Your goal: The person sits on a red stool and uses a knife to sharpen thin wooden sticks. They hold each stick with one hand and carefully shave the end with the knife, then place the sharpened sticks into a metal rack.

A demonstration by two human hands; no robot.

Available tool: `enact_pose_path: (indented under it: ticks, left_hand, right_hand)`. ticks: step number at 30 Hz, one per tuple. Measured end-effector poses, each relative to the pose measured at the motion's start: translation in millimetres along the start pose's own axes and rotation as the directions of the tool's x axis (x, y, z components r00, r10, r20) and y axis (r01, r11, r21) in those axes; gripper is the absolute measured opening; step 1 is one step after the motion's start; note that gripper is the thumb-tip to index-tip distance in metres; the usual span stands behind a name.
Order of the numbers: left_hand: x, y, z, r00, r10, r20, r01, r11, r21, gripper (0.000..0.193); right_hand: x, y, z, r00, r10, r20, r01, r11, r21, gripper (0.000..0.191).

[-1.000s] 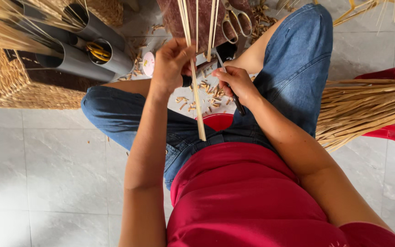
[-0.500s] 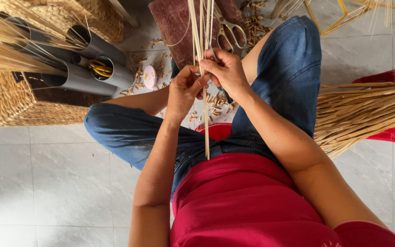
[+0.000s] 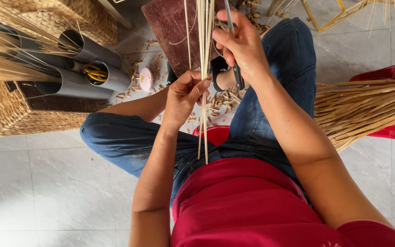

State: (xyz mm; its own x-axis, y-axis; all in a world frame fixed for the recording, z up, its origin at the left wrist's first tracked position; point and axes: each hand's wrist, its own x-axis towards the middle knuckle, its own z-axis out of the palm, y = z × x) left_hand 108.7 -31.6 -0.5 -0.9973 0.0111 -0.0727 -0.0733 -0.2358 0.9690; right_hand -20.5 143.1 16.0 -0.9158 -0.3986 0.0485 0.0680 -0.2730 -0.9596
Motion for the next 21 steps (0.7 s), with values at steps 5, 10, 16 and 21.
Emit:
enact_pose_path:
  ticks: [5, 10, 16, 21]
  left_hand:
    - [-5.4, 11.7, -2.8, 0.998, 0.034, 0.046, -0.035, 0.999, 0.015, 0.015]
    - [-9.2, 20.7, -9.2, 0.998, 0.012, 0.069, -0.011, 1.000, -0.023, 0.015]
    - [-11.2, 25.9, -12.0, 0.995, 0.029, 0.096, -0.024, 0.998, -0.061, 0.014]
    - [-13.2, 31.3, -12.0, 0.995, -0.007, 0.100, 0.012, 0.999, -0.046, 0.014]
  right_hand:
    - [9.4, -14.3, -2.6, 0.994, -0.083, 0.068, 0.080, 0.996, 0.048, 0.037]
    - [20.1, -19.9, -13.0, 0.993, -0.088, 0.081, 0.094, 0.993, -0.075, 0.020]
    - [18.0, -33.0, -19.6, 0.983, -0.111, 0.145, 0.085, 0.982, 0.171, 0.019]
    - [17.4, -44.7, -11.7, 0.978, -0.103, 0.181, 0.104, 0.995, 0.003, 0.018]
